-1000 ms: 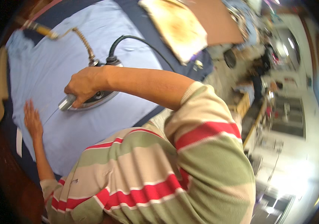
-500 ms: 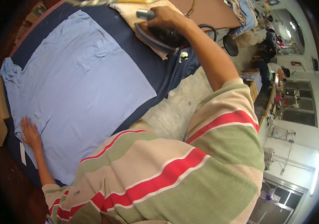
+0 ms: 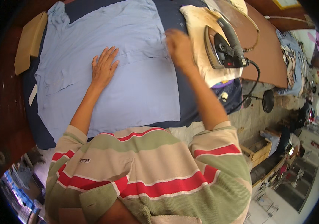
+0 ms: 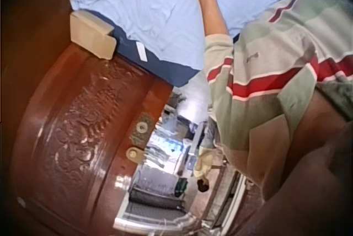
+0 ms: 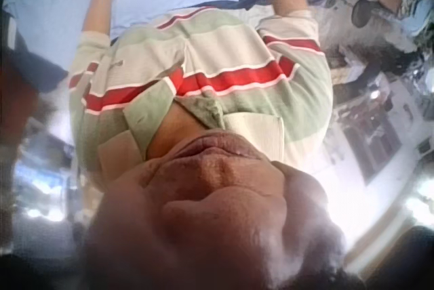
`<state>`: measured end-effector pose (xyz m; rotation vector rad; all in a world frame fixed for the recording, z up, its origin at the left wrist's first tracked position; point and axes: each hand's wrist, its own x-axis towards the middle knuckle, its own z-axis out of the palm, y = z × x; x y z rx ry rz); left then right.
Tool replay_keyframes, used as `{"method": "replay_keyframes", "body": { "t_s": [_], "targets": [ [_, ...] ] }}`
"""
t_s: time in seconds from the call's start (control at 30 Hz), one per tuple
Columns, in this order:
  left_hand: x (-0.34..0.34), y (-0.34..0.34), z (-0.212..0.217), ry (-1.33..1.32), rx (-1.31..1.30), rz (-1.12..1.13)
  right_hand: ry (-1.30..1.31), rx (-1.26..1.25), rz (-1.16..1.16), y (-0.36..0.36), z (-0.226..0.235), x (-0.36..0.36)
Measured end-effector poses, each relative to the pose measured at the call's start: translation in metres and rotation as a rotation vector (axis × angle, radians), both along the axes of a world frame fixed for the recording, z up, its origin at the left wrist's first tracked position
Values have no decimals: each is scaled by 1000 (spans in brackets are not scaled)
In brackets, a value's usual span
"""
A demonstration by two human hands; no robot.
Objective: The person irons a blue shirt by moving an iron across its surface, pressing different sections, and smoothing the fabric by hand on a padded worktable.
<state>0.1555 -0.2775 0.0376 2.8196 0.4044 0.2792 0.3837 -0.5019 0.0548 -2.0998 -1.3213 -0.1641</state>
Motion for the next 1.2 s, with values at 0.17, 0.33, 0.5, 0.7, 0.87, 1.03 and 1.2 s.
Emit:
{"method": "replay_keyframes", "body": {
  "t_s": [0.17, 0.33, 0.5, 0.7, 0.87, 1.03, 1.2],
  "targets": [
    [2, 9, -16, 88, 106, 8, -202, -493, -157, 25, -31, -41],
    [2, 7, -21, 62, 16, -43, -134, -591, -198, 19, -23, -43],
    [-24, 42, 3, -34, -134, 14, 73, -470, -267, 49, -4, -33],
    [0, 211, -4, -166, 96, 302, 351, 157, -262, 158, -10, 64],
    [55, 293, 1, -136, 324, 97, -147, -170, -521, 217, -37, 122],
    [80, 322, 46, 592, 439, 61, -320, -238, -484, 208, -58, 160],
    [75, 326, 38, 527, 567, 206, -271, -228, -444, 208, -56, 165]
  ]
}}
